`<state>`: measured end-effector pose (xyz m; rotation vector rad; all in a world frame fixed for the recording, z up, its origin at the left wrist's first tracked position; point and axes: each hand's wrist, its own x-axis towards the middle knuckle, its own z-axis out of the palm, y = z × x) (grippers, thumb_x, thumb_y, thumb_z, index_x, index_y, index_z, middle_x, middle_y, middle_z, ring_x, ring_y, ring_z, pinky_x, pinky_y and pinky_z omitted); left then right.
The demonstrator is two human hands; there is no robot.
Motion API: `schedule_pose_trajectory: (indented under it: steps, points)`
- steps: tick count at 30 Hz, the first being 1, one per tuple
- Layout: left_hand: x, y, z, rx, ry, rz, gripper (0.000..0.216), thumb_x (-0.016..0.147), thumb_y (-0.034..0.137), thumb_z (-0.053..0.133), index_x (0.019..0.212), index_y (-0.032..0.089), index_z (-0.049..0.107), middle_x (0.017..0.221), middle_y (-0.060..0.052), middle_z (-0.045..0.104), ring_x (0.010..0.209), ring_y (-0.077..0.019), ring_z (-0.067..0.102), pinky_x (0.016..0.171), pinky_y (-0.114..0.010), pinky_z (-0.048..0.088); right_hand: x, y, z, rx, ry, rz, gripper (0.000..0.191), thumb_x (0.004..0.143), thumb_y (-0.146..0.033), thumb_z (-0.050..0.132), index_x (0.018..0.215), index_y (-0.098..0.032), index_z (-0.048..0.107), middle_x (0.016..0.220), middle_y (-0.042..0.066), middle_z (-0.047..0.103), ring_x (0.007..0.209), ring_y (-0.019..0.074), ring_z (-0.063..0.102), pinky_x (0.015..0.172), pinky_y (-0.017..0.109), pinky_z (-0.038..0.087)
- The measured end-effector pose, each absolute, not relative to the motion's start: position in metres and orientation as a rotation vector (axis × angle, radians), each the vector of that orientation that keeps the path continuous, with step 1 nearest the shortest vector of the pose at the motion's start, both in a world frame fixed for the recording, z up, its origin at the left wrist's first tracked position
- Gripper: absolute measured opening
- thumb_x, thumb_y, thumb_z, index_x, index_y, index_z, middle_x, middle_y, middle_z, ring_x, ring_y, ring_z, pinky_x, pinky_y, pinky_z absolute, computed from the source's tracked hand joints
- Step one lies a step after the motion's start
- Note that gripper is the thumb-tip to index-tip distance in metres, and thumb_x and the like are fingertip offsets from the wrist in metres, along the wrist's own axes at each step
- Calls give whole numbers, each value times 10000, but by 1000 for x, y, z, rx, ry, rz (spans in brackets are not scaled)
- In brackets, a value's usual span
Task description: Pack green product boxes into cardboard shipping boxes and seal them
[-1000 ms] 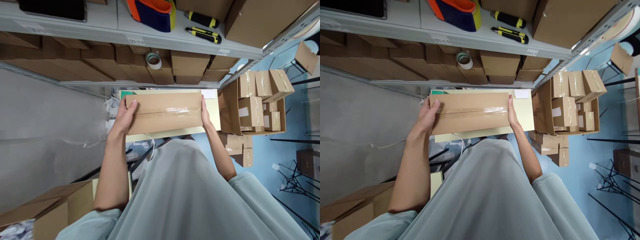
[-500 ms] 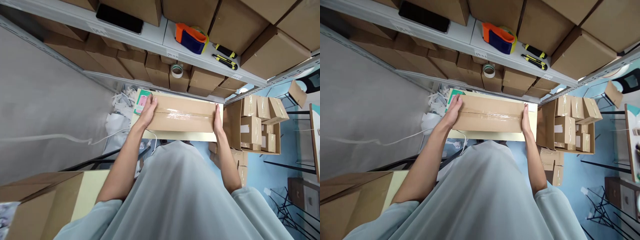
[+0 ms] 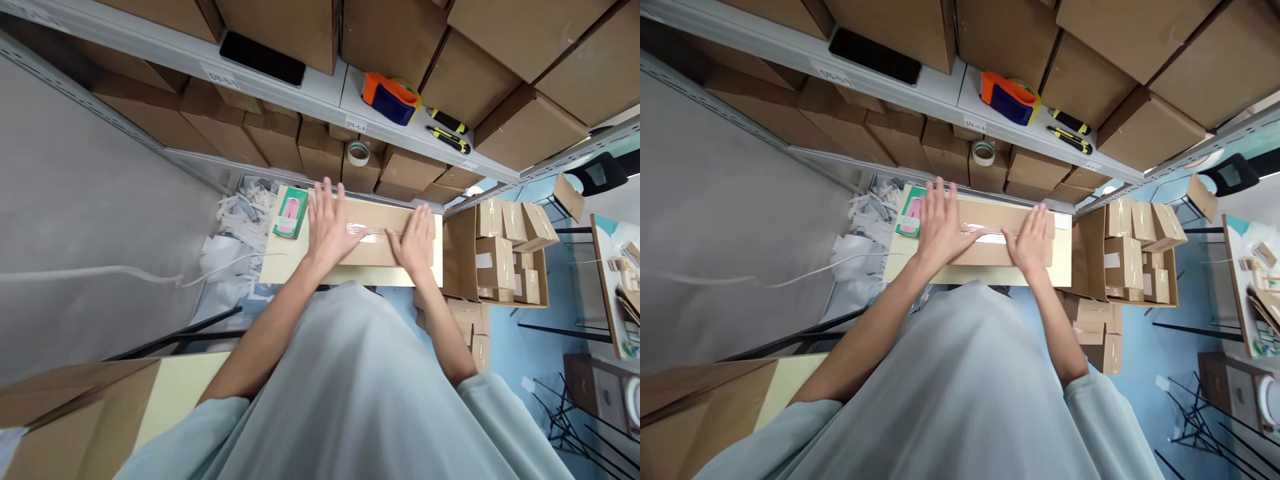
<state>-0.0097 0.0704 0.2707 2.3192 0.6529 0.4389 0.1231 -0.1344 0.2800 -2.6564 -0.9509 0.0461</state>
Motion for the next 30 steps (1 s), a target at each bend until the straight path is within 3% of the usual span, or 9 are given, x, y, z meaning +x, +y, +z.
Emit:
schedule_pose_trajectory:
  steps: [4,7,9,11,14,16,20,26,30]
  points:
    - [-11,71,276,2388,572,356,1305,873,834,734,1813,120,177,1892,-255,26,1755,-473,-80,1385,-707,3,114,-125,274,-2710,-995,127,1043,1099,-819,211,1827,-91,46,1902,209,13,1780,360,-22,1407,665,93]
    - [-29,98,265,2353,685,352,1327,843,859,748,1800,109,216,1886,-278,27,1751,-499,-52,1380,-712,62,137,-163,273,-2717,-795,141,1195,1025,-929,278,1817,-51,100,1895,235,17,1777,387,-12,1415,645,87]
    - [-45,115,255,2284,787,353,1317,832,865,759,1787,111,254,1878,-295,90,1750,-507,46,1375,-695,154,151,-193,272,-2632,-603,211,1250,1001,-956,291,1801,-9,127,1876,277,111,1772,391,94,1419,611,151]
    - [-58,124,248,2197,849,351,1204,869,845,732,1741,102,365,1820,-312,303,1710,-491,257,1355,-641,279,156,-212,270,-2497,-465,303,1215,998,-958,284,1786,-34,228,1831,287,290,1729,391,286,1393,579,271]
    - [-66,121,246,2072,846,310,853,1001,771,569,1504,89,669,1477,-261,715,1423,-418,646,1235,-507,479,149,-214,269,-2333,-395,316,1095,985,-958,336,1627,-92,531,1591,290,638,1496,415,613,1257,569,474]
    - [-67,116,252,2023,826,293,729,1047,730,477,1337,137,787,1303,-195,807,1190,-357,757,1099,-429,565,142,-206,272,-2257,-381,266,1012,970,-952,392,1436,-98,672,1413,282,752,1335,418,708,1165,562,543]
    - [-66,118,279,2003,787,415,646,1050,688,459,1264,205,831,1283,-125,823,1075,-309,763,988,-373,592,134,-197,289,-2110,-384,166,822,992,-851,504,1341,-135,710,1393,242,768,1287,377,721,1132,523,564]
    - [-75,134,308,2003,821,518,642,1097,653,329,1066,261,837,1230,-96,831,1258,-327,724,1135,-420,541,117,-208,299,-1922,-391,181,789,906,-697,747,1487,-174,641,1525,206,700,1397,358,678,1215,513,523]
    - [-83,125,275,1858,895,375,503,1011,615,493,1104,251,828,1299,-103,819,1266,-340,733,1138,-426,559,99,-217,274,-1932,-297,264,651,882,-701,772,1294,-198,736,1357,181,789,1275,367,730,1136,510,572]
